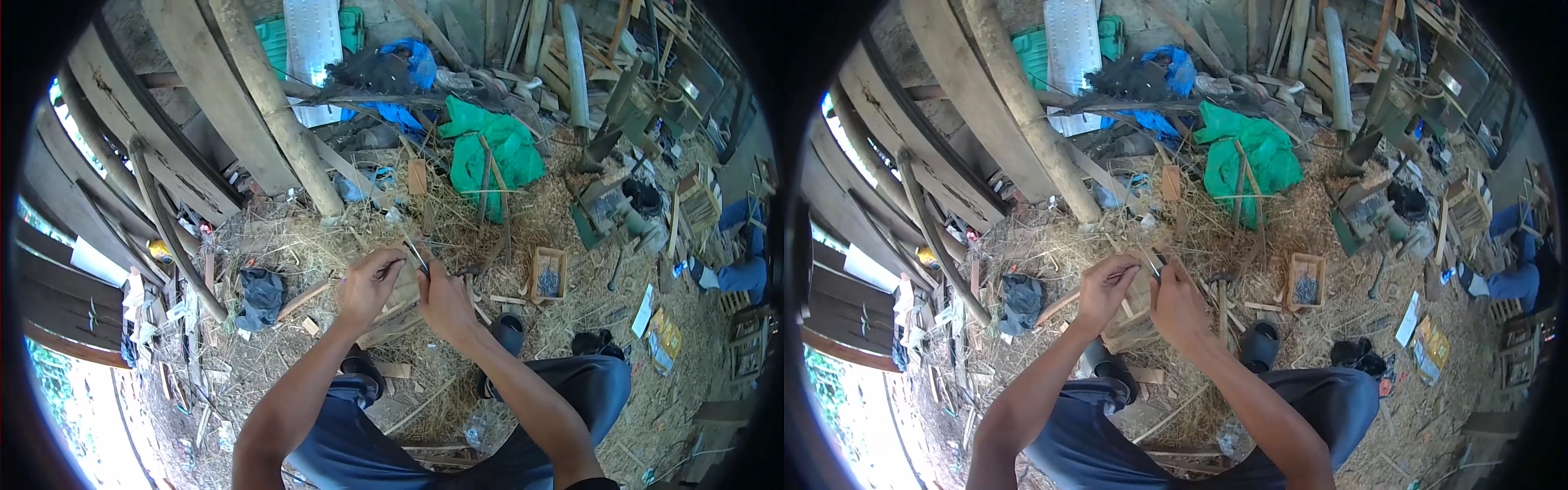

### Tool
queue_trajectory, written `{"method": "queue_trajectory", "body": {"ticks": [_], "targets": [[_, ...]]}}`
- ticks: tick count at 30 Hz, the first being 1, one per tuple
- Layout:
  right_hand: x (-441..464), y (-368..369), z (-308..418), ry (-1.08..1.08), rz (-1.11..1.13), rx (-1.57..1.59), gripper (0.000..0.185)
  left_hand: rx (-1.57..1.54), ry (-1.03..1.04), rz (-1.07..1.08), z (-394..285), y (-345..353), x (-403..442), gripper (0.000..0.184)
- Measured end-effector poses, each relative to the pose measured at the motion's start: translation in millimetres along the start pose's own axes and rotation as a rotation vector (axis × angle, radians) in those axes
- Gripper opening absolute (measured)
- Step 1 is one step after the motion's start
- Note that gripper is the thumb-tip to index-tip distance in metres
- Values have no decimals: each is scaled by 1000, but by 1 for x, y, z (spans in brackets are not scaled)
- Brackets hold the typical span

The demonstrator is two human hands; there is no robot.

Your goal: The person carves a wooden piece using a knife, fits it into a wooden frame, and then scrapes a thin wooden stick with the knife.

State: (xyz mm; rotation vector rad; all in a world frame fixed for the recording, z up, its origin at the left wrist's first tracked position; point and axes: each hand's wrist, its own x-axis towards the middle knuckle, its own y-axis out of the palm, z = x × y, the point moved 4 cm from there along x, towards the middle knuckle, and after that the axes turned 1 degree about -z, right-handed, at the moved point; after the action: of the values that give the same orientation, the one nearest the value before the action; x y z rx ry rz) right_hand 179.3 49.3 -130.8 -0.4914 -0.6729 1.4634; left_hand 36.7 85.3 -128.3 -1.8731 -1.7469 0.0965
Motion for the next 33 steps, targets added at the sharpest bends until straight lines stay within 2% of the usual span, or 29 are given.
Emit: {"method": "queue_trajectory", "body": {"ticks": [4,6,9,15,26,29,31,33], "targets": [[0,2,2,101,114,-45,23,67,47,2,6,-1,0,9],[-2,3,4,-12,20,-101,21,35,13,-6,4,-2,-3,10],[-5,9,3,-68,23,-126,19,7,-17,-22,4,-3,-6,10],[-14,17,4,-95,30,-240,10,75,-17,-8,10,-8,-11,9],[-8,18,-7,-54,99,-183,12,85,34,-23,3,-3,-11,13],[-4,20,-14,-63,91,-153,11,134,115,-34,-9,-4,-7,13],[-5,15,-11,-77,86,-141,10,275,310,-169,-33,-16,3,17],[-9,11,-7,-23,131,-151,13,242,347,-255,-64,-26,25,20]]}}
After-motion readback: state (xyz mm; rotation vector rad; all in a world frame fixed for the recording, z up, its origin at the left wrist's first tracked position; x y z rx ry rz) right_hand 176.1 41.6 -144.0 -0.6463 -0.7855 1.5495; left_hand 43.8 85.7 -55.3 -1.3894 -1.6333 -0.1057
